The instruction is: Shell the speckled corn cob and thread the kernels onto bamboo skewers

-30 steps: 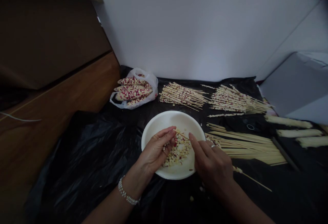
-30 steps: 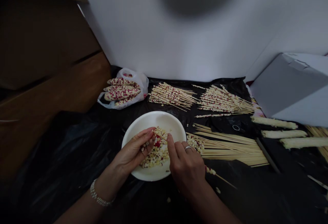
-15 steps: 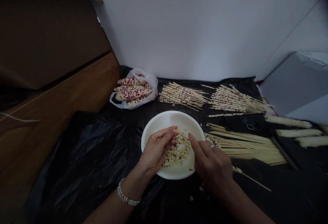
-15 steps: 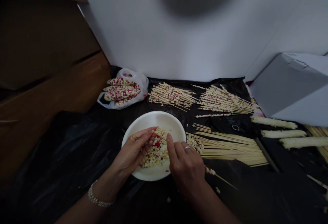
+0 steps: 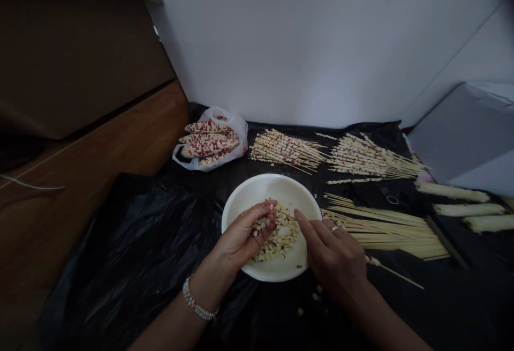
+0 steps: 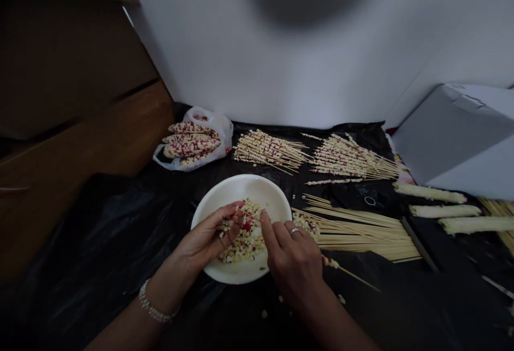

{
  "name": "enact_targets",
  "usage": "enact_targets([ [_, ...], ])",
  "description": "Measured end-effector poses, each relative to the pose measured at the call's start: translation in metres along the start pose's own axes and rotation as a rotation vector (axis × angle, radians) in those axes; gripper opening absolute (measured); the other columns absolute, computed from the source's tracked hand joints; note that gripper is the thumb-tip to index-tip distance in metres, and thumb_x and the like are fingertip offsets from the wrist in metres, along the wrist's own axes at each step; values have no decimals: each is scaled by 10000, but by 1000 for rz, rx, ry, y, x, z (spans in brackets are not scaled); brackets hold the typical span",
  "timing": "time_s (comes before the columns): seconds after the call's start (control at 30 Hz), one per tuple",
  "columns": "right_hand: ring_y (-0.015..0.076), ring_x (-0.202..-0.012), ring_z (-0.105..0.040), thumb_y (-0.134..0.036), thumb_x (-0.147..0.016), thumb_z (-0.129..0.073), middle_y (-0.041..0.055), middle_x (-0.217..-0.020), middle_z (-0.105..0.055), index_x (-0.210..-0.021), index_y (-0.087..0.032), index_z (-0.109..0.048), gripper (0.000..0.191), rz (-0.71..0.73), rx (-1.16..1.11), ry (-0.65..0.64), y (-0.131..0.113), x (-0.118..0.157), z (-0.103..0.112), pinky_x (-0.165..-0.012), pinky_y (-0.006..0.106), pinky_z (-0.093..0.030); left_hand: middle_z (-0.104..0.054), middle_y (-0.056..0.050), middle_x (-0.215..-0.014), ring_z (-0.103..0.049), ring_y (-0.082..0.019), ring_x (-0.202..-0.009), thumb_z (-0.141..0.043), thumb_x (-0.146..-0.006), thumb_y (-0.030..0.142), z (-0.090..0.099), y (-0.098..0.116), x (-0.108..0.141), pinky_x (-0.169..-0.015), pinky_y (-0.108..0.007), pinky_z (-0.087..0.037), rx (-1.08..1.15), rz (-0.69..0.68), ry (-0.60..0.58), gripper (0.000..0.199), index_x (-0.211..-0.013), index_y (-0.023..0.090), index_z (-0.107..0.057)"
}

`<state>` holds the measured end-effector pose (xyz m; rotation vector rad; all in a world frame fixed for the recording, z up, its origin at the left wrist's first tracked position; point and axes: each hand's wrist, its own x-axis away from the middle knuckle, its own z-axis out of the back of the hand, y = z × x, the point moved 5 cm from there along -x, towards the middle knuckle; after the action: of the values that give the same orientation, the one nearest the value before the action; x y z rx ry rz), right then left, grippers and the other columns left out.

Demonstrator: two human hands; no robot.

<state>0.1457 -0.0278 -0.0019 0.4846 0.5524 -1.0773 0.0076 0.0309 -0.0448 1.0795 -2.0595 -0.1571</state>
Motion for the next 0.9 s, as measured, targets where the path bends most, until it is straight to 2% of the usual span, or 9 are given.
enact_targets([
  [0.1,141,-725,-527,-44,-836,-451,25,-770,-636,-1359,-150,-422,534,2,-17,1,1,0,0,-679,286,-375,-629,-59,-732,-601,-70,-599,-667,-725,48,0,-1,-1,-525,-117,-523,25,51,-31,112,-836,64,-662],
  [0.37,153,-739,-532,-39,-844,-431,42,-782,-633,-1389,-127,-372,555,1,-17,-29,-3,1,0,-693,287,-389,-631,-62,-729,-601,-75,-606,-668,-716,40,0,-1,1,-538,-119,-519,-69,-5,23,129,-841,69,-672],
  [0.63,150,-755,-544,-57,-851,-457,54,-829,-657,-1373,-109,-394,528,2,0,-5,-6,3,1,-702,285,-380,-661,-27,-739,-602,-72,-648,-721,-692,122,0,1,4,-565,-121,-495,-215,-56,48,97,-785,123,-693],
  [0.77,139,-689,-518,-43,-833,-471,47,-824,-665,-1304,-102,-481,475,8,39,17,-7,4,1,-644,288,-358,-659,-23,-744,-594,-59,-643,-719,-700,148,-1,3,3,-577,-113,-489,-251,-76,16,87,-780,121,-699],
  [0.9,143,-718,-531,-48,-835,-476,61,-843,-670,-1200,-75,-559,375,23,19,34,-11,2,3,-661,287,-375,-656,-34,-722,-579,-46,-611,-699,-709,119,-3,-7,2,-586,-100,-485,-288,-33,-90,89,-794,94,-708],
])
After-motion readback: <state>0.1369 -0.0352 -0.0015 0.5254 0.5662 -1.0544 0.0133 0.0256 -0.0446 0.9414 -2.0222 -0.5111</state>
